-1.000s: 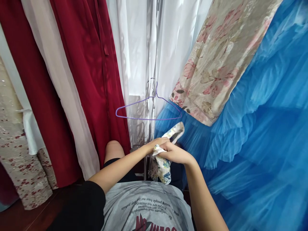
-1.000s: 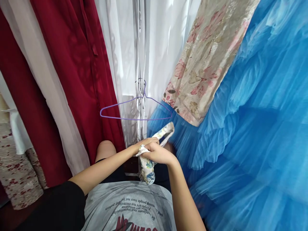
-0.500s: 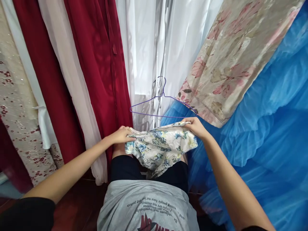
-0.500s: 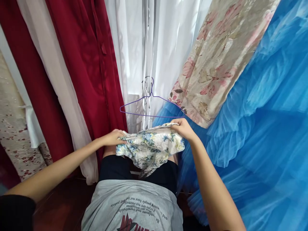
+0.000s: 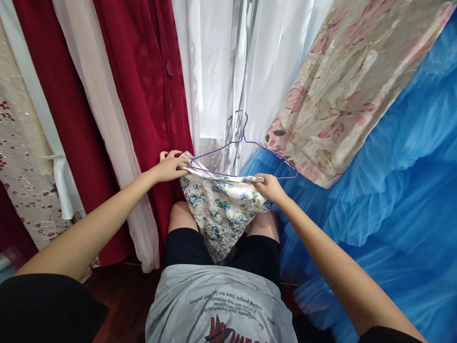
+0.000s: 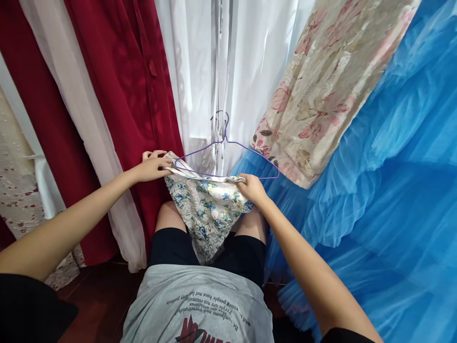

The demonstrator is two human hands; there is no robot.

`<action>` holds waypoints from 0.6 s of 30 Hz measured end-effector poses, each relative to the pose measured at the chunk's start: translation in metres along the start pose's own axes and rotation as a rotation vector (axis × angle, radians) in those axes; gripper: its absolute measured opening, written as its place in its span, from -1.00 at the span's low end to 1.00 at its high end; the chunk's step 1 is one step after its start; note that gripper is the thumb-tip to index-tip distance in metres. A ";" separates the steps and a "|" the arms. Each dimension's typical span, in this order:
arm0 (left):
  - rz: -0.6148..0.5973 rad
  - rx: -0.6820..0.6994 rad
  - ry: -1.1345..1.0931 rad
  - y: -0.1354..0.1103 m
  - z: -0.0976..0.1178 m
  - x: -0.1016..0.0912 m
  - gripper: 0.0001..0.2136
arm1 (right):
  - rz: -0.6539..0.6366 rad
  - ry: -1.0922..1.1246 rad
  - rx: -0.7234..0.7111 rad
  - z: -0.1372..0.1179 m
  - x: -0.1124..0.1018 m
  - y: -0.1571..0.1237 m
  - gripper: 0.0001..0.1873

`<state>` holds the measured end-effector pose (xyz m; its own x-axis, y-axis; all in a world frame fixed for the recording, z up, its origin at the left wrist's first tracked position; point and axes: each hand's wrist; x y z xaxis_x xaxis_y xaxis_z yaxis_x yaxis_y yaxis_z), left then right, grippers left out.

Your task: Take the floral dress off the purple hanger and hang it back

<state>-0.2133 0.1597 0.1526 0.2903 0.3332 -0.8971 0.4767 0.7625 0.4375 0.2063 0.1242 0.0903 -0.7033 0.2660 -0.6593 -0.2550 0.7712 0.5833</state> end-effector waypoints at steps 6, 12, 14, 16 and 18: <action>0.128 0.168 -0.188 0.018 0.054 -0.032 -0.75 | -0.057 0.068 -0.026 -0.038 -0.010 -0.018 -0.79; 0.494 0.180 -0.287 0.054 0.105 -0.026 -0.80 | -0.063 0.247 -0.056 -0.044 -0.017 -0.027 -0.73; 0.493 0.153 -0.214 0.059 0.108 -0.019 -0.82 | 0.032 0.254 -0.071 -0.040 -0.024 -0.034 -0.58; 0.433 0.136 -0.118 0.060 0.106 -0.014 -0.78 | 0.189 0.208 -0.051 -0.034 -0.035 -0.042 -0.34; 0.390 0.137 -0.042 0.058 0.104 -0.012 -0.73 | 0.363 0.108 -0.004 -0.025 -0.049 -0.047 -0.19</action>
<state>-0.1030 0.1427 0.1952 0.5038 0.5573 -0.6600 0.4294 0.5014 0.7512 0.2357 0.0607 0.1074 -0.8144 0.4590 -0.3550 0.0217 0.6354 0.7719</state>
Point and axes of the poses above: each hand's wrist, its own y-axis towards the middle knuckle, its own x-axis out of the palm, z = x × y, and after that the axes turned 1 degree about -x, right-handed
